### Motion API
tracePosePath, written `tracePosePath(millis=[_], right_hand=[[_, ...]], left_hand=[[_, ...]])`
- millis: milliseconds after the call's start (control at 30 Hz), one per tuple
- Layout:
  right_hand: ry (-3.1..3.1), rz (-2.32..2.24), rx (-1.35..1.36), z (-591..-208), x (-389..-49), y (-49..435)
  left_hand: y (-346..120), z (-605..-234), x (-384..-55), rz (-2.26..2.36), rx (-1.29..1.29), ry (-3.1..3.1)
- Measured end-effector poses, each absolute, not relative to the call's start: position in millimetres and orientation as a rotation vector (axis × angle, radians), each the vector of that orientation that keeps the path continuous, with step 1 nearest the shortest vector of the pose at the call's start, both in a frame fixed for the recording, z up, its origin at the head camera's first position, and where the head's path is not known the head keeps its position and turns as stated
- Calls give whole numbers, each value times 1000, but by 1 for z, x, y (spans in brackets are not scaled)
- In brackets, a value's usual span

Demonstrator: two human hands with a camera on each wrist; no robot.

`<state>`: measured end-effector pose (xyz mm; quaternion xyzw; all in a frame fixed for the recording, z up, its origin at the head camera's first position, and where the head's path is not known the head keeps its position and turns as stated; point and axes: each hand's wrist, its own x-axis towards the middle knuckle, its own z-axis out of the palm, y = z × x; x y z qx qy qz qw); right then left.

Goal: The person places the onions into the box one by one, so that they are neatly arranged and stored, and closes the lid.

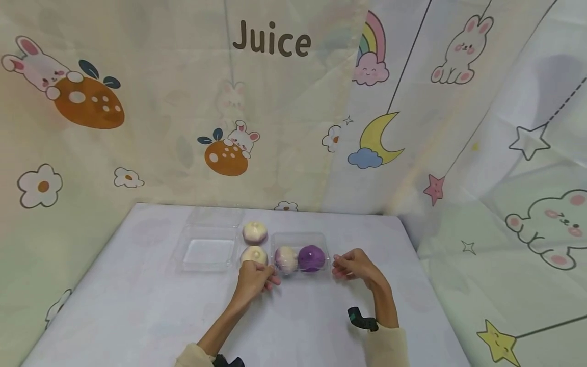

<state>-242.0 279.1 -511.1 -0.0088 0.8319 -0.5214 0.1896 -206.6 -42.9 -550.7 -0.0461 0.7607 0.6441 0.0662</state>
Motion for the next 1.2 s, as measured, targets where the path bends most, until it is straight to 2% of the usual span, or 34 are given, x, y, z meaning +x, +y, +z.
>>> tracePosePath(millis=[333, 1200], right_hand=[[2165, -1575, -162, -526, -235, 280], [2062, -1741, -110, -538, -225, 278]], left_hand=[[-42, -551, -205, 1943, -152, 2280], [-30, -563, -200, 2201, -246, 2186]])
